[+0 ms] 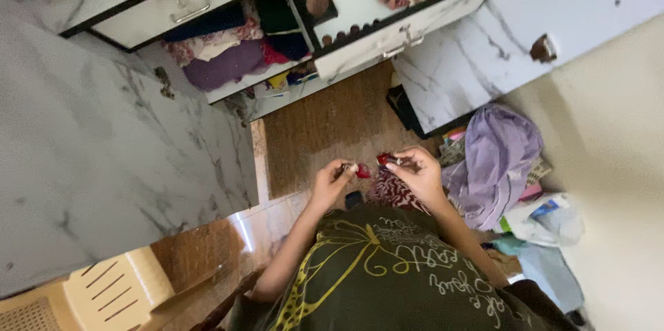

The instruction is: The person picks up small cosmetic items, including nail polish bottles and paper packets, from a small wooden table and places them into an open wardrobe drawer, repeating trips between the table and the drawer to arrange the items inside.

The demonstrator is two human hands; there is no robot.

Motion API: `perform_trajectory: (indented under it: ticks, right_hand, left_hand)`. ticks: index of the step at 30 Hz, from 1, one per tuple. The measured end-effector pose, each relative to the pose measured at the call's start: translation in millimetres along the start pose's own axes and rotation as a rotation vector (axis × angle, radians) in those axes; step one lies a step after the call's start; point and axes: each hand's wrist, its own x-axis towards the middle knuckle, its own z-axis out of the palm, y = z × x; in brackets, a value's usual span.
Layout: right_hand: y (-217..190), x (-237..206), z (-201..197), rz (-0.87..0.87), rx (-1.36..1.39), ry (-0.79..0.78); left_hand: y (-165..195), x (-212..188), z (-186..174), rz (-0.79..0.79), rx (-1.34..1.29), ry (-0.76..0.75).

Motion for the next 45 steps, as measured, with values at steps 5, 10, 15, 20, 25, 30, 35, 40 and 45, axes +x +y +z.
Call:
perform_trajectory:
  ticks: [5, 10, 15, 20, 25, 30, 35, 40, 45]
  right_hand:
    - [9.3, 82.9, -48.2, -0.083, 0.001, -0.064]
    - [-15.7, 203.2, -86.5, -0.161, -0.046, -0.149]
    - [-61.6, 301.9, -75.0, -0.279, -0.081, -0.259]
    - [-110.2, 390.5, -52.9, -0.495, -0.329, -0.417]
    - [-130.7, 459.2, -15.6, -0.555, -0.513, -0.351]
    - [-121.7, 516.3, 20.7, -0.558, -0.577, -0.374]
    - [-103.7, 548.3, 35.2, -0.645, -0.707, -0.368]
    - [-92.9, 553.3, 39.6, -0.633, -0.748, -0.372]
    - [-88.6, 552.0, 34.2, -0.682, -0.825, -0.427]
  left_hand:
    - [11.8, 38.7, -14.5, 0.079, 0.048, -0.072]
    - [37.2, 96.8, -6.7, 0.098, -0.058, 0.095]
    - [82.4, 128.8, 4.4, 0.085, -0.123, 0.208]
    - [139.0, 139.6, 3.1, 0.056, -0.047, 0.206]
    - [195.4, 164.7, -19.5, 0.131, 0.157, 0.266]
    - [237.7, 236.4, -29.5, 0.447, 0.271, 0.276]
    - [248.7, 331.9, -30.3, 0.384, 0.179, 0.263]
    - [228.5, 407.3, -38.8, 0.262, 0.555, 0.339]
    - [198.1, 455.5, -40.5, 0.345, 0.656, 0.392]
